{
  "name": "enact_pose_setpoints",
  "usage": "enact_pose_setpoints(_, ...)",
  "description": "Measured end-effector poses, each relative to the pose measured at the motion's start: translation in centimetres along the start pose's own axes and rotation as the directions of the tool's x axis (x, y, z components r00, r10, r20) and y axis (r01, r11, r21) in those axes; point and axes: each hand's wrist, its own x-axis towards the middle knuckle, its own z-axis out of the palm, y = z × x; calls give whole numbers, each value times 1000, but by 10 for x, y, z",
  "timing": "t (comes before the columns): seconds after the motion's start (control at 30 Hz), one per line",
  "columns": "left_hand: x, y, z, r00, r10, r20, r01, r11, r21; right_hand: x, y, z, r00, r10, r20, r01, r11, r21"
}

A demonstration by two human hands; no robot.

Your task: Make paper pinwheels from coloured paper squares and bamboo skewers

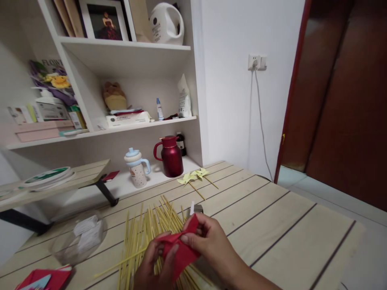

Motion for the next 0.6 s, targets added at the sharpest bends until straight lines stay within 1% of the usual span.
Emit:
enact_pose_setpoints(0.07,6,-3,-3,994,-86,71,90,994,-61,2,1,0,1000,23,12,-23,998,66)
enact_pose_setpoints(0.13,10,-4,-7,983,-135,120,145,986,-79,3,3,1,1000,24,20,-26,994,108)
enact_pose_setpoints(0.2,10,0,-9,978,-146,148,160,983,-85,4,5,1,1000,12,17,-14,991,131)
enact_pose_setpoints(0.3,1,18,-5,979,-116,167,134,986,-101,4,4,1,1000,6,-1,-6,987,159)
enact_pose_setpoints(0.33,-2,26,-3,988,-107,108,116,989,-86,4,3,1,1000,12,-4,-11,985,170)
enact_pose_setpoints(0.37,-6,34,-2,990,-127,67,132,987,-90,3,1,2,1000,20,-4,-19,983,182)
enact_pose_setpoints(0.43,-9,44,-1,990,-129,51,134,985,-110,3,-2,3,999,33,0,-32,980,195)
enact_pose_setpoints(0.5,-8,48,-4,987,-129,96,140,982,-125,3,-4,3,999,46,-2,-45,978,204)
enact_pose_setpoints(0.6,-2,42,-12,965,-148,217,182,972,-148,3,-3,3,995,93,-21,-86,967,241)
